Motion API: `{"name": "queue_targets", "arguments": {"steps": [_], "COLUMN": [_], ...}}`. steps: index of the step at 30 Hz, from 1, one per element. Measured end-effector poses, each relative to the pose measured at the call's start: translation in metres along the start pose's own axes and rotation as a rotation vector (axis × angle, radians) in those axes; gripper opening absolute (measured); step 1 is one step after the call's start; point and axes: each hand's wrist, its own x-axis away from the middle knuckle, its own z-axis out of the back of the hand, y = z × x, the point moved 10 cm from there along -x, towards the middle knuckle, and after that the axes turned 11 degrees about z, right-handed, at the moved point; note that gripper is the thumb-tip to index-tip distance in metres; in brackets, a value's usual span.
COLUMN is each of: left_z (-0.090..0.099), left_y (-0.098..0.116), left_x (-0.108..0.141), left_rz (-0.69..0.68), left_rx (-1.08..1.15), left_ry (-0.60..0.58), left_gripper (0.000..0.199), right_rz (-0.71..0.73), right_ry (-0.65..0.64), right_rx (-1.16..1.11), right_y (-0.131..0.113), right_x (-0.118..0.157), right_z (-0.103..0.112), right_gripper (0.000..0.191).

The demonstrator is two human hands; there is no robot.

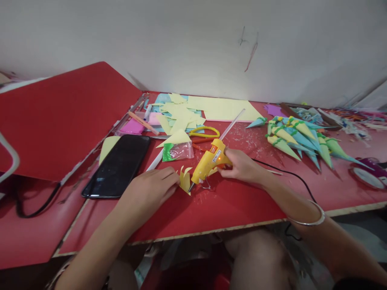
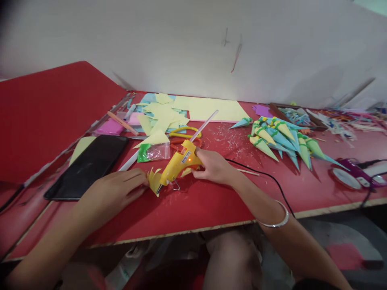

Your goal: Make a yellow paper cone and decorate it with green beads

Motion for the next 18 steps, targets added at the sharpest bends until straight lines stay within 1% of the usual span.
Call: {"name": "queue_targets", "arguments": {"steps": [5,13,18], "left_z": [0.0007,0.0008,0.0005], "left_y": [0.0005,0.0008,-0.0002], "left_x": [0.0001,-0.0005,-0.0001], "left_rz": [0.001,0.001,0.001], "left_rx": [0.014,0.021,0.028], "left_ry": [-0.012,-0.02,-0.011], "left_gripper": [0.015,0.015,0.016], "right_rz": [0.016,0.006,0.02], "right_ry": [0.008,-0.031,-0.02], "right_rx": [0.001,-0.041,-0.023], "right_y": [0.0004,-0.0001,-0.0008], "right_x": [0.0,0.0003,0.0003], "right_z": [-0.0001,-0.0035,-0.0018], "right_gripper": [0.014,0.012,0.013]}}
